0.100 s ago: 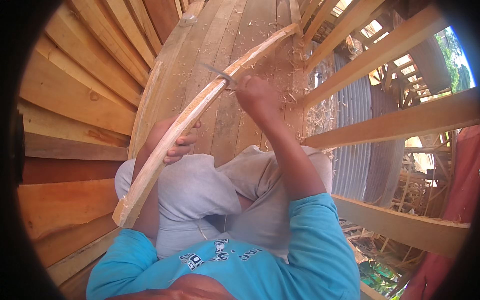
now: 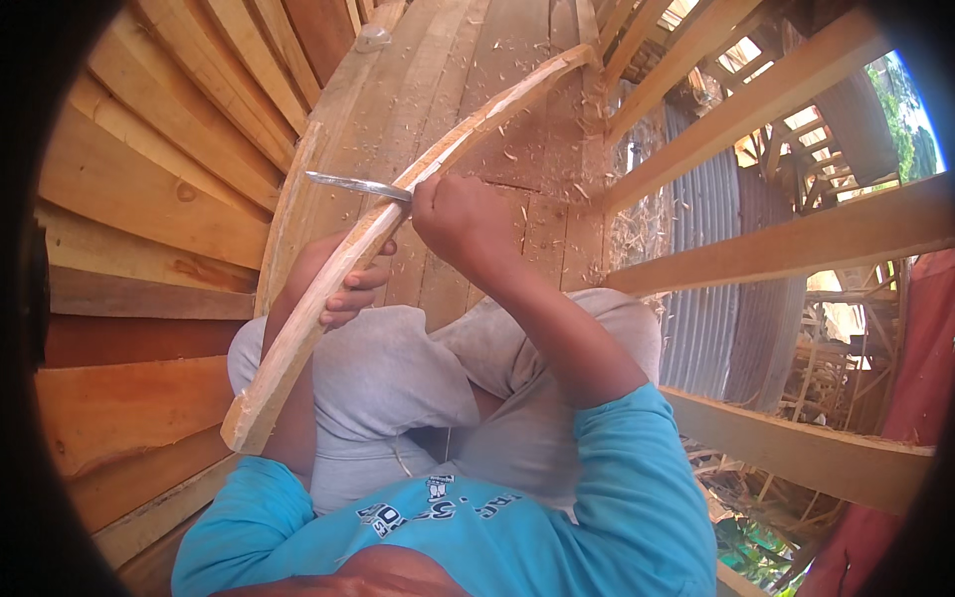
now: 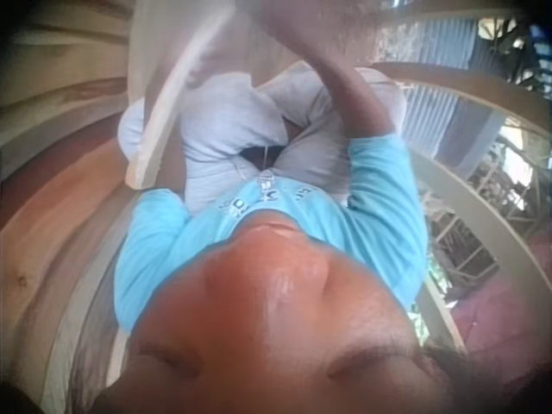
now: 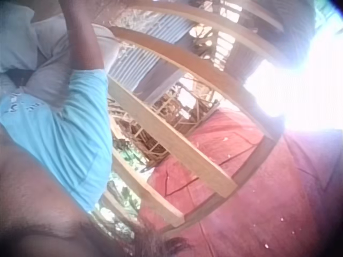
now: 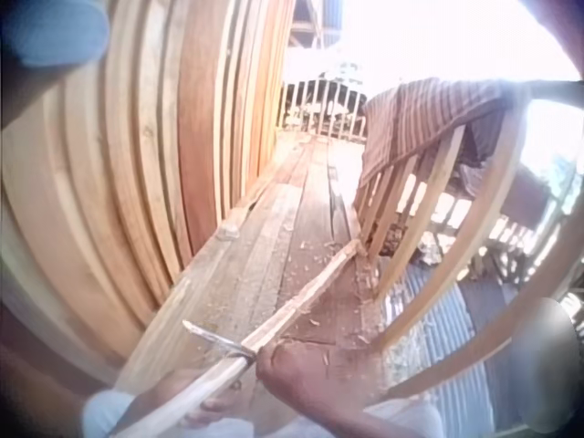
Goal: The person sits on a wooden floor and uses a knife to shave and shape a long piece of wood. They repeatedly scrape the surface to remove thin layers, rotating the wood to work different sides.
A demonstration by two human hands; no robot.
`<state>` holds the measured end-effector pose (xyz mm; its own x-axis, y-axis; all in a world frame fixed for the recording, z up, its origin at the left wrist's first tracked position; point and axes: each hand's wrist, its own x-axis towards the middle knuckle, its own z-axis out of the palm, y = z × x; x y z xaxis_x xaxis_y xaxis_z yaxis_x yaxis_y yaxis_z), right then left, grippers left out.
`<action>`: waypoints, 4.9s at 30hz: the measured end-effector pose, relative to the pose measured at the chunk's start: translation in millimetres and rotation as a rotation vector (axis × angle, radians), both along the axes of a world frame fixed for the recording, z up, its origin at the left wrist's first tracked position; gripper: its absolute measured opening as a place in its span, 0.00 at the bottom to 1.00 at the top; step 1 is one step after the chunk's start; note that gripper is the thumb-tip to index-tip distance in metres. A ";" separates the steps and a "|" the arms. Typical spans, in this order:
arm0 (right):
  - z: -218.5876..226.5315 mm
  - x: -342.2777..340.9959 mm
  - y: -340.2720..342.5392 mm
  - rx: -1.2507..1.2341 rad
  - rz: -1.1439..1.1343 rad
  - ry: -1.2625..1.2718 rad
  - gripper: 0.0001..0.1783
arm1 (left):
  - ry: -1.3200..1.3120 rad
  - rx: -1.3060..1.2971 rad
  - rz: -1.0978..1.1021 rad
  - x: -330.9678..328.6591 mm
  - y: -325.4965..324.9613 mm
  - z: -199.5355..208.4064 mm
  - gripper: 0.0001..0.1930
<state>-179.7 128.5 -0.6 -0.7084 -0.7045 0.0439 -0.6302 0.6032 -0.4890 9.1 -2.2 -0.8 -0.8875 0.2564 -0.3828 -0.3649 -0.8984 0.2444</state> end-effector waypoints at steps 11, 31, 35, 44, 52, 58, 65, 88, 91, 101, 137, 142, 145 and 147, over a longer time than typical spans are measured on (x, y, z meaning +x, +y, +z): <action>-11.8 -42.1 2.3 -0.125 -0.122 0.180 0.26 | 0.119 0.364 0.003 -17.8 2.2 -3.3 0.19; -41.2 -82.4 12.8 -0.131 -0.216 0.222 0.26 | 0.006 0.031 -0.027 -15.3 20.4 3.3 0.18; 9.7 -14.6 0.7 0.019 -0.080 0.024 0.25 | 0.028 -0.063 -0.009 -3.3 8.7 1.3 0.19; -37.0 -84.0 9.8 -0.028 -0.258 0.035 0.27 | -0.044 -0.099 -0.024 -1.8 13.6 21.7 0.21; -91.5 -197.9 75.0 0.073 -0.268 0.132 0.27 | 0.015 -0.022 -0.051 2.6 8.0 25.4 0.21; -46.0 -170.4 44.2 -0.283 -0.709 -0.691 0.27 | 0.057 0.021 0.014 11.9 -4.1 18.5 0.21; -51.6 -143.1 20.1 -0.285 -0.051 -0.408 0.24 | 0.084 0.099 0.036 6.8 -9.4 16.6 0.21; -30.7 -127.0 26.8 -0.666 -0.441 -0.828 0.19 | 0.186 0.012 0.076 16.2 -0.6 24.9 0.24; -28.2 -133.3 33.9 -0.712 -0.477 -0.860 0.18 | 0.174 -0.145 0.080 25.4 -3.2 37.6 0.24; -21.7 -138.9 36.3 -0.739 -0.510 -0.867 0.18 | 0.156 0.005 0.046 38.4 15.2 61.6 0.27; -163.1 -255.5 -5.0 0.122 -0.133 0.121 0.25 | 0.327 0.324 0.315 -21.3 -49.2 -3.4 0.20; -164.6 -257.1 -58.4 0.130 -0.031 0.050 0.31 | 0.225 0.221 0.329 -24.1 -54.1 -13.5 0.22; -168.0 -271.3 -62.8 0.308 0.064 0.186 0.31 | 0.164 0.159 0.314 -28.5 -52.9 -17.6 0.23; -167.2 -277.3 -54.2 0.401 0.125 0.268 0.30 | 0.150 0.153 0.316 -27.2 -52.4 -17.0 0.23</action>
